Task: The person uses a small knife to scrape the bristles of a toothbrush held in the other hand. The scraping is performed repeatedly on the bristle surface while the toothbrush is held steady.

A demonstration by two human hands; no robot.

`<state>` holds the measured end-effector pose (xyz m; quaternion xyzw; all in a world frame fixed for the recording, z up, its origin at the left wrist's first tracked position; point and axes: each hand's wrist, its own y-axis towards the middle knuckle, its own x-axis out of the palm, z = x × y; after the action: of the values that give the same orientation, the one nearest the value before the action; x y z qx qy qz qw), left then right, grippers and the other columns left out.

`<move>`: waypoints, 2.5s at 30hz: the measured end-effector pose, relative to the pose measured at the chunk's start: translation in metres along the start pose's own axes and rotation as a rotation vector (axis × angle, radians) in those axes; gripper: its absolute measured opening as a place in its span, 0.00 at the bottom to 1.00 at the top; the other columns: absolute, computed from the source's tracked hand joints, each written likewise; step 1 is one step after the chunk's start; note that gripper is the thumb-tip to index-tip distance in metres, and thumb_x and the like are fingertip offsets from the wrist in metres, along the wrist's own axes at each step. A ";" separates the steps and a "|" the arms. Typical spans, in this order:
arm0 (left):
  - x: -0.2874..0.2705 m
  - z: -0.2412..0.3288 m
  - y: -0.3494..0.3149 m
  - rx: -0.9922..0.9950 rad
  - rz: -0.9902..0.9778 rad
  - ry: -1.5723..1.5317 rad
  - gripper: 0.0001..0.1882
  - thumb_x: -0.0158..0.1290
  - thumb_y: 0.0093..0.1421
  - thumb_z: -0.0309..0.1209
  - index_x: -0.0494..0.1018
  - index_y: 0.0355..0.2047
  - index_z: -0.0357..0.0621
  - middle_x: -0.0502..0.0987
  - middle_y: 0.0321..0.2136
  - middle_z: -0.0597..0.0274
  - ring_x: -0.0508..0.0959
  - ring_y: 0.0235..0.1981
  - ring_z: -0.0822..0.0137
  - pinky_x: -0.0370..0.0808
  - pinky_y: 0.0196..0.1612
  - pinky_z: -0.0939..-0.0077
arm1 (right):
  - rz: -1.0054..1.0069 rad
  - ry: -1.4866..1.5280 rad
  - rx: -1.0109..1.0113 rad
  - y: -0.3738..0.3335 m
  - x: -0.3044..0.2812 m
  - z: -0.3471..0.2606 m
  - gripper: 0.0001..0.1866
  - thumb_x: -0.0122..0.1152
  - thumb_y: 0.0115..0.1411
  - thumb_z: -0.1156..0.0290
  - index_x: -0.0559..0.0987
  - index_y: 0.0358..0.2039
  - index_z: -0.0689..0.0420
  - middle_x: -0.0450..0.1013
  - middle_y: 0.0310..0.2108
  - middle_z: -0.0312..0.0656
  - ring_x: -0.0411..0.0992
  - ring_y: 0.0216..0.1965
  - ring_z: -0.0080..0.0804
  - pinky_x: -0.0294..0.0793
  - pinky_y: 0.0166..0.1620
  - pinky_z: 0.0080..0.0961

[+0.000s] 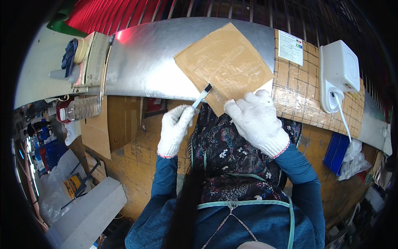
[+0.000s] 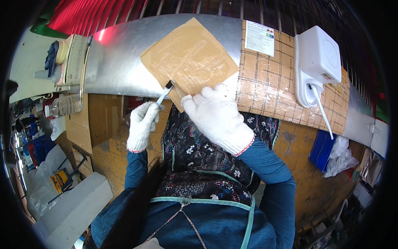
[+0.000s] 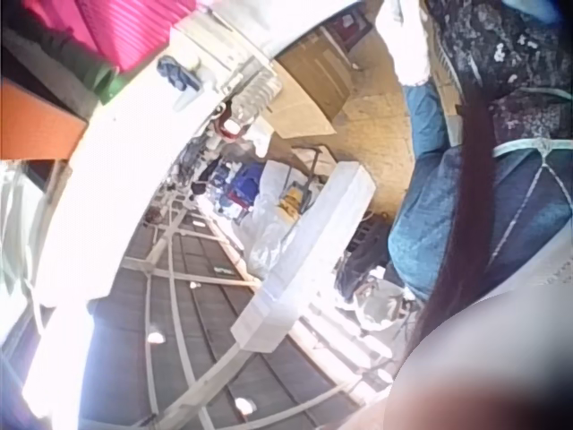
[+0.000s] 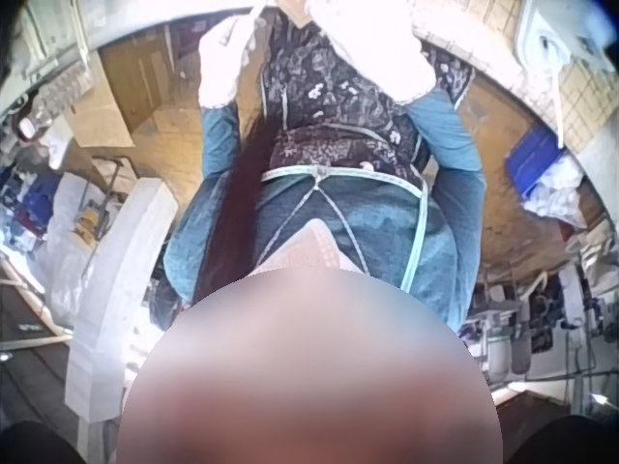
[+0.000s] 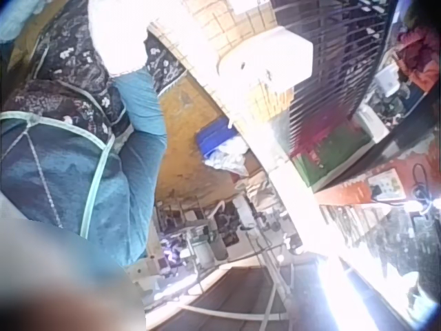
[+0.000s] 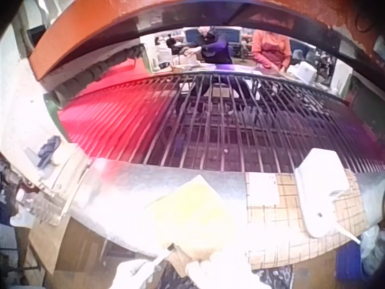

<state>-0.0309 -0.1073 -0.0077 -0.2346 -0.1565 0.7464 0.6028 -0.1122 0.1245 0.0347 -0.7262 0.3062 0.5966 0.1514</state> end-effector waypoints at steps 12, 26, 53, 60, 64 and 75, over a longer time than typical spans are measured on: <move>0.000 0.000 0.001 -0.012 -0.008 -0.030 0.15 0.55 0.67 0.40 0.81 0.37 0.40 0.68 0.17 0.77 0.60 0.16 0.85 0.54 0.18 0.87 | 0.005 0.064 0.060 0.014 0.013 -0.003 0.09 0.55 0.61 0.69 0.78 0.40 0.56 0.75 0.26 0.44 0.73 0.31 0.42 0.73 0.33 0.39; 0.000 -0.009 0.007 -0.010 -0.052 -0.158 0.16 0.56 0.66 0.42 0.81 0.36 0.40 0.68 0.16 0.76 0.59 0.13 0.85 0.52 0.15 0.87 | 0.243 0.108 0.342 0.005 0.020 -0.003 0.14 0.63 0.50 0.70 0.76 0.39 0.55 0.75 0.26 0.39 0.73 0.33 0.38 0.67 0.42 0.36; -0.019 0.015 0.011 -0.016 -0.097 0.101 0.17 0.56 0.65 0.44 0.81 0.37 0.42 0.70 0.16 0.75 0.60 0.14 0.85 0.55 0.17 0.87 | 0.175 0.716 0.367 -0.015 0.001 0.011 0.06 0.66 0.54 0.73 0.78 0.29 0.60 0.69 0.22 0.42 0.67 0.27 0.40 0.67 0.36 0.33; -0.049 0.060 0.013 0.133 -0.222 0.166 0.18 0.58 0.62 0.40 0.78 0.44 0.40 0.72 0.23 0.74 0.66 0.22 0.84 0.57 0.20 0.89 | 0.305 0.429 0.384 -0.023 0.005 0.020 0.11 0.66 0.54 0.71 0.82 0.39 0.58 0.73 0.23 0.44 0.71 0.28 0.40 0.69 0.37 0.33; -0.078 0.103 0.051 0.102 -0.467 0.473 0.18 0.60 0.61 0.39 0.80 0.47 0.40 0.75 0.23 0.72 0.68 0.20 0.83 0.61 0.19 0.88 | 0.313 0.404 0.309 -0.023 0.007 0.013 0.10 0.67 0.53 0.72 0.81 0.37 0.57 0.71 0.22 0.42 0.70 0.28 0.41 0.67 0.37 0.34; -0.065 0.141 0.144 -0.049 -0.790 0.736 0.13 0.66 0.56 0.36 0.82 0.31 0.37 0.81 0.23 0.63 0.76 0.19 0.76 0.72 0.22 0.80 | 0.260 0.384 0.268 -0.019 0.012 0.000 0.06 0.67 0.53 0.72 0.79 0.32 0.56 0.70 0.20 0.42 0.69 0.27 0.42 0.66 0.38 0.34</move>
<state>-0.2155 -0.1962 0.0467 -0.4180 -0.0285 0.3275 0.8469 -0.0993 0.1354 0.0202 -0.7540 0.4965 0.4165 0.1075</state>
